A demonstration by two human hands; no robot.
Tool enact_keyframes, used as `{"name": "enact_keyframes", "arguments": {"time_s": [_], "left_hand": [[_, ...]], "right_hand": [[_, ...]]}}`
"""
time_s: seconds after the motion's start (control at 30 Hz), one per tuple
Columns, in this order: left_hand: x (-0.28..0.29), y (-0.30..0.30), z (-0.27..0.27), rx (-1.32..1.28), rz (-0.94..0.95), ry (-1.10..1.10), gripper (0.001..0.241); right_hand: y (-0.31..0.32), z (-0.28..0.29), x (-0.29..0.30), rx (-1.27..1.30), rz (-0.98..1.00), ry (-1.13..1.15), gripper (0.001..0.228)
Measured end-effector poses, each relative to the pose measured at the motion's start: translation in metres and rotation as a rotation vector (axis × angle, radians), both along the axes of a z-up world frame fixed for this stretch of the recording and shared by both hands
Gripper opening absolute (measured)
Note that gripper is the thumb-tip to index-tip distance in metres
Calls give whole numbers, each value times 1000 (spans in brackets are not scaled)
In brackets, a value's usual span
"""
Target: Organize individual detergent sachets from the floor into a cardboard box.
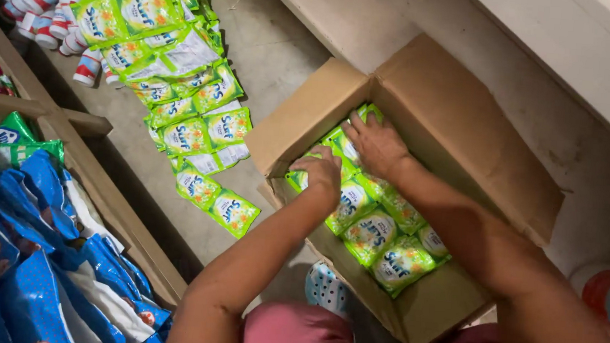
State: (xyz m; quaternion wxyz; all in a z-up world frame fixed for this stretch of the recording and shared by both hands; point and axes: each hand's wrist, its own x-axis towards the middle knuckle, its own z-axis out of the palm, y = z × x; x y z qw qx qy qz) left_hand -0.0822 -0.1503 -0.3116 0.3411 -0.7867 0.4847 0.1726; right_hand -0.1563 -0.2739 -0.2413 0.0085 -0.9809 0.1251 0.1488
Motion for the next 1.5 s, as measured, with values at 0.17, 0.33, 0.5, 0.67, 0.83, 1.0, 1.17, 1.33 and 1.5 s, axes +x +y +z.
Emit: {"name": "enact_keyframes", "arguments": {"time_s": [0.17,0.33,0.5,0.67,0.83,1.0,1.17,1.33,1.5], "left_hand": [[25,2,2,-48,58,143,68],[43,6,-33,-128,242,405,73],[1,8,15,-37,-59,68,50],[-11,4,-36,316,-116,209,45],[-7,24,-121,561,33,255,58],[-6,-8,-50,584,266,546,54],[96,18,88,-182,269,1222,43],[229,133,77,-1007,524,1757,39],[327,260,-95,-1676,1171,188,35]], "right_hand": [[-17,-23,14,111,61,24,98],[-19,-3,28,231,25,176,101],[-14,-24,-13,73,74,-71,71],[-10,-18,-21,210,-4,-1,78],[-14,-50,-22,299,-81,-56,99],[-44,-73,-23,292,-49,116,95],[-2,36,-37,127,103,345,60],[40,116,-69,158,223,291,67],[44,117,-100,234,362,102,74]]}}
